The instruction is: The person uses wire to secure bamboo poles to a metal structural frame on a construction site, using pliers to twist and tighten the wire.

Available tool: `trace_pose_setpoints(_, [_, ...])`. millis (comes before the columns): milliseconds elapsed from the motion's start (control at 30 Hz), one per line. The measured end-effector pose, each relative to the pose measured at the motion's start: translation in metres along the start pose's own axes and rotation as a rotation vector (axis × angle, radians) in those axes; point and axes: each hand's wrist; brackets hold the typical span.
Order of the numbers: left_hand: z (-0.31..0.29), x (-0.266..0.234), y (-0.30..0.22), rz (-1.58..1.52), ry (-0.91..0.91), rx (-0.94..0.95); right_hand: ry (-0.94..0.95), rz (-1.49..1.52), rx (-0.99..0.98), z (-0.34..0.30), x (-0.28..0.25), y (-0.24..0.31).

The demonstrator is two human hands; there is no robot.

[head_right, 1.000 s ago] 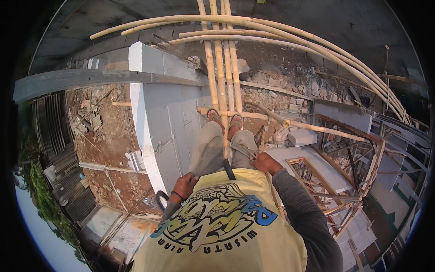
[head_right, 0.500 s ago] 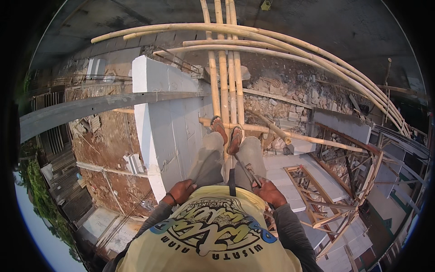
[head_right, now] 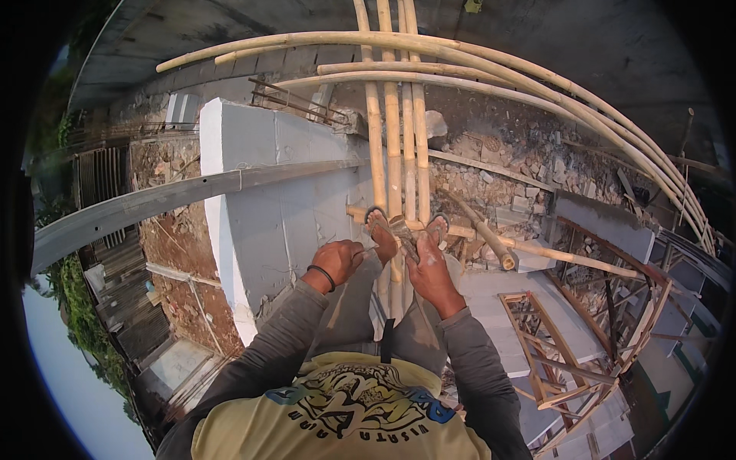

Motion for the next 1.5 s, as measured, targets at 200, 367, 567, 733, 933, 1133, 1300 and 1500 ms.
trace_pose_setpoints(200, [0.113,-0.024,-0.023,-0.258,-0.081,0.005,0.278,-0.117,-0.091,0.108,0.004,-0.098])
trace_pose_setpoints(367, [0.148,-0.005,0.035,-0.416,-0.411,-0.243,-0.256,-0.038,0.027,0.137,-0.015,-0.101])
trace_pose_setpoints(567, [0.178,0.003,0.056,-0.480,-0.486,-0.245,0.046,-0.400,0.327,0.151,0.036,-0.199])
trace_pose_setpoints(733, [0.249,0.037,0.082,-0.518,-0.494,-0.181,0.391,-0.461,0.208,0.159,0.137,-0.357])
trace_pose_setpoints(933, [0.320,0.076,0.125,-0.386,-0.522,-0.114,0.401,-0.503,0.030,0.186,0.240,-0.458])
trace_pose_setpoints(1133, [0.366,0.099,0.159,-0.236,-0.506,-0.086,0.216,-0.578,-0.365,0.205,0.296,-0.482])
trace_pose_setpoints(1300, [0.407,0.130,0.177,-0.053,-0.465,-0.083,0.152,-0.496,-0.549,0.211,0.268,-0.481])
trace_pose_setpoints(1500, [0.444,0.125,0.205,-0.560,-0.184,0.089,-0.273,-0.497,-0.900,0.309,0.159,-0.349])
Point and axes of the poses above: each hand's wrist, its own z-axis towards the middle knuckle, its own x-axis out of the palm, y = z × x, and after that the axes turned 12 degrees about -x, right-handed
